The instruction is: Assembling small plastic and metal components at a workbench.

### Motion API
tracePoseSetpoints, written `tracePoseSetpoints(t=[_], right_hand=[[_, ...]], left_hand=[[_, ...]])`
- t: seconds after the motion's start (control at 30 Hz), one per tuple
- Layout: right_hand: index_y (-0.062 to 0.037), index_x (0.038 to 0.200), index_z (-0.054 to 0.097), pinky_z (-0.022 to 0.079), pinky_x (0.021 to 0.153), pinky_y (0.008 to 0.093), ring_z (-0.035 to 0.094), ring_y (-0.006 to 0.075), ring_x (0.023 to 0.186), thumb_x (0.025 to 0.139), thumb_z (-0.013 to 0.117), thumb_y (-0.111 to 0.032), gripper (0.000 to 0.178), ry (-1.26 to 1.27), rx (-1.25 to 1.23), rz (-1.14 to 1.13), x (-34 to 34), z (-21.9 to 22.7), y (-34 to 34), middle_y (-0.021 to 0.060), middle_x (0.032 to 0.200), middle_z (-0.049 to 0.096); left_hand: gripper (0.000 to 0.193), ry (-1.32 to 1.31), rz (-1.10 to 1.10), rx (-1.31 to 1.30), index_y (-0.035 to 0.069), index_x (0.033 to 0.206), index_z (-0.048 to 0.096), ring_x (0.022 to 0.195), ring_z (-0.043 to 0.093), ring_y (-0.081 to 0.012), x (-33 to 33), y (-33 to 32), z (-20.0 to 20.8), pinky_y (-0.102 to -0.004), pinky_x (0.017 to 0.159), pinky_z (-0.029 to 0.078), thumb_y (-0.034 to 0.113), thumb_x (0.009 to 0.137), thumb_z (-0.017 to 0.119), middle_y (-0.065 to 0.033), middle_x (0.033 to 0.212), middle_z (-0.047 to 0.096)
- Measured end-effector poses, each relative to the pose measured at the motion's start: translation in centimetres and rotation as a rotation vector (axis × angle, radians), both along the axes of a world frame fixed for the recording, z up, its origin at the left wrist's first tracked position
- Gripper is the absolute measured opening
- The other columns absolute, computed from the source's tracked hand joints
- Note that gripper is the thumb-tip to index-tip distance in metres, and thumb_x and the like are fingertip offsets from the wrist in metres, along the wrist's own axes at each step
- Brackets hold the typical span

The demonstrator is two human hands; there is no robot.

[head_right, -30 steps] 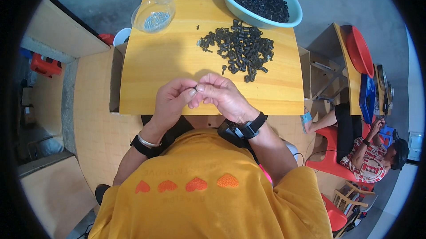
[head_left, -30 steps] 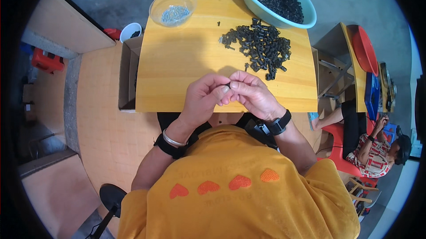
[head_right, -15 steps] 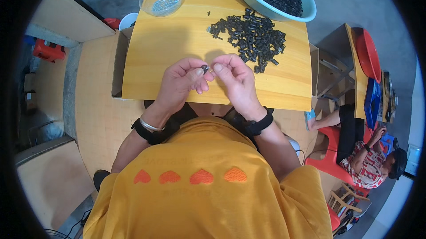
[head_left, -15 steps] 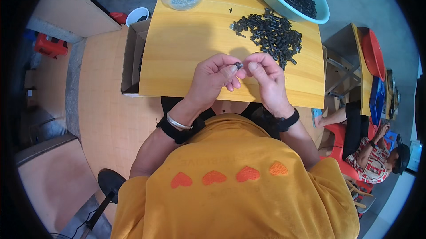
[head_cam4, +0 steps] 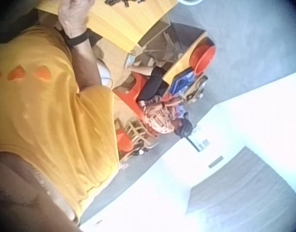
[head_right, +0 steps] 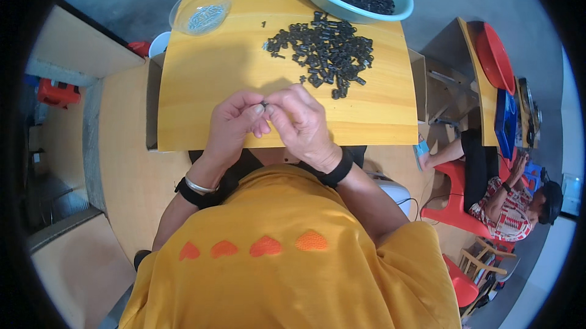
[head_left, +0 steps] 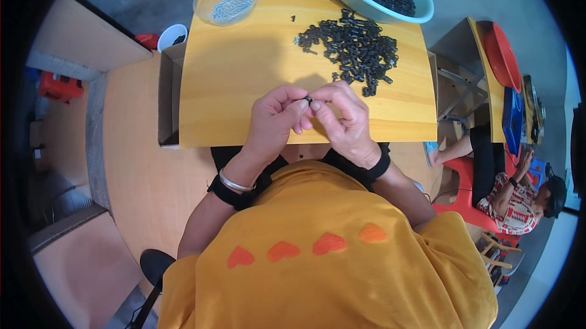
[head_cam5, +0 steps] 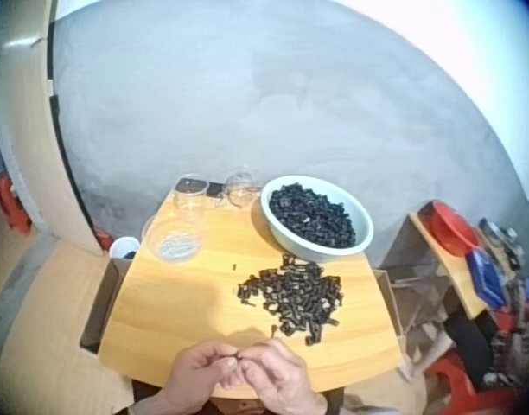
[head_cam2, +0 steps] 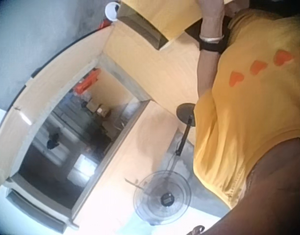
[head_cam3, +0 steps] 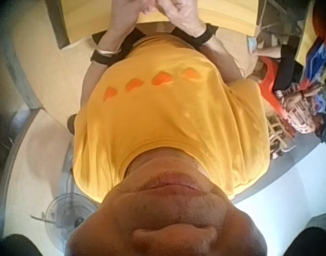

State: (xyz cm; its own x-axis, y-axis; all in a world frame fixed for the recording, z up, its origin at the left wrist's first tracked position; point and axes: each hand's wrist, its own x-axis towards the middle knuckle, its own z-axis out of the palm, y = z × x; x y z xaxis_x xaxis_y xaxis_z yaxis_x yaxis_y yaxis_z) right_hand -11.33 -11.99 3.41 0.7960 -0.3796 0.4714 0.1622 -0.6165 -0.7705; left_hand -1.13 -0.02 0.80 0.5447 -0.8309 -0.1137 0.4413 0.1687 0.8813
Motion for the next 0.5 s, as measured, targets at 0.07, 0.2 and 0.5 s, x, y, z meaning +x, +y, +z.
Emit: tracePoseSetpoints(t=[0.07,0.2,0.5], right_hand=[[-0.0004,0.089,0.061,0.046,0.063,0.0292,0.056,0.0200,0.072,0.081,0.058,0.002,0.009,-0.016,0.128,-0.018,-0.1,0.1,0.5,0.0091,0.081,0.056],[0.0004,0.088,0.060,0.046,0.065,0.0267,0.056,0.0163,0.073,0.083,0.058,0.000,0.006,0.021,0.340,0.008,-0.3,-1.1,-0.5,0.0073,0.080,0.053],[0.0008,0.087,0.058,0.045,0.065,0.0253,0.054,0.0152,0.074,0.083,0.059,0.000,0.004,0.048,0.286,-0.022,-0.7,-0.8,-0.6,0.0066,0.081,0.053]], left_hand=[[0.014,0.039,-0.020,-0.024,0.000,0.101,0.056,0.063,0.058,-0.0113,-0.2,-0.1,-0.3,-0.0222,0.055,0.046,0.007,0.089,0.056,-0.0060,0.079,0.062],[0.014,0.056,-0.042,0.007,0.000,0.101,0.056,0.063,0.059,-0.0114,-0.3,-0.6,0.2,-0.0219,0.055,0.046,0.008,0.089,0.056,-0.0061,0.079,0.062],[0.011,0.059,-0.059,0.068,0.000,0.099,0.058,0.061,0.057,-0.0089,-0.6,-1.0,0.6,-0.0197,0.054,0.045,0.006,0.089,0.055,-0.0055,0.079,0.064]])
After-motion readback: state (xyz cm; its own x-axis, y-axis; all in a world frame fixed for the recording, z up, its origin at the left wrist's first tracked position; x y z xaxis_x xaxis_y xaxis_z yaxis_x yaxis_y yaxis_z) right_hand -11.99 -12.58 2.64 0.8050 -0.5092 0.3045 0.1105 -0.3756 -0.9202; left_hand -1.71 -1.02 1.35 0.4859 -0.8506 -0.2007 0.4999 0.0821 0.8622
